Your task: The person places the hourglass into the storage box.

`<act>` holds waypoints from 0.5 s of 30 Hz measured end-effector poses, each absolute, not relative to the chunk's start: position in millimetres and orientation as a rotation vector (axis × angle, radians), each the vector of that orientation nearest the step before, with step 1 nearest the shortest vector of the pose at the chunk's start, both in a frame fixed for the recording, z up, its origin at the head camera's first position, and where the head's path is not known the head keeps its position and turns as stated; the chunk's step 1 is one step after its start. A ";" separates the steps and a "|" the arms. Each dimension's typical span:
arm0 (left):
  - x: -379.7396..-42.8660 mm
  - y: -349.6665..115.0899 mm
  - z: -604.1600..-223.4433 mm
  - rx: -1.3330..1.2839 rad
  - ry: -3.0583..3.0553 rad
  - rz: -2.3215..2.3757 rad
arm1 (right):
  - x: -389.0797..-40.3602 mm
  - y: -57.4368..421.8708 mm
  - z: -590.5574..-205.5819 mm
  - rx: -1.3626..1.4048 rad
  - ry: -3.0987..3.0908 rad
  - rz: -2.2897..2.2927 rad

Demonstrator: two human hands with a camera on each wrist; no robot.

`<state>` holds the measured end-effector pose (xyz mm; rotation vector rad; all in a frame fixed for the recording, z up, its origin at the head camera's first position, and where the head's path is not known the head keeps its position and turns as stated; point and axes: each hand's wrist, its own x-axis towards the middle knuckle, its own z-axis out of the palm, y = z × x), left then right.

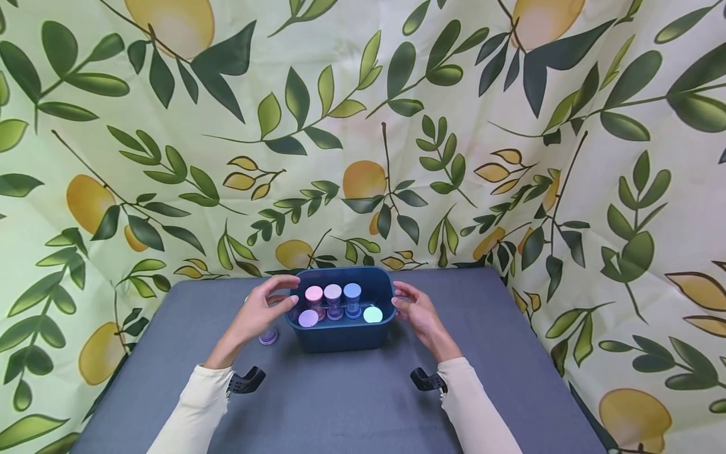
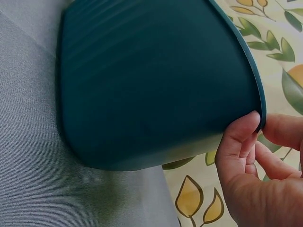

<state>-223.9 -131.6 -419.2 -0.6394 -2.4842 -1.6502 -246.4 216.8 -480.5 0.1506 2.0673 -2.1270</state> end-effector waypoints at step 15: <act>-214.1 -176.2 -438.5 -0.433 -2.434 -1.521 | -246.6 216.0 -480.0 0.144 2.053 -2.137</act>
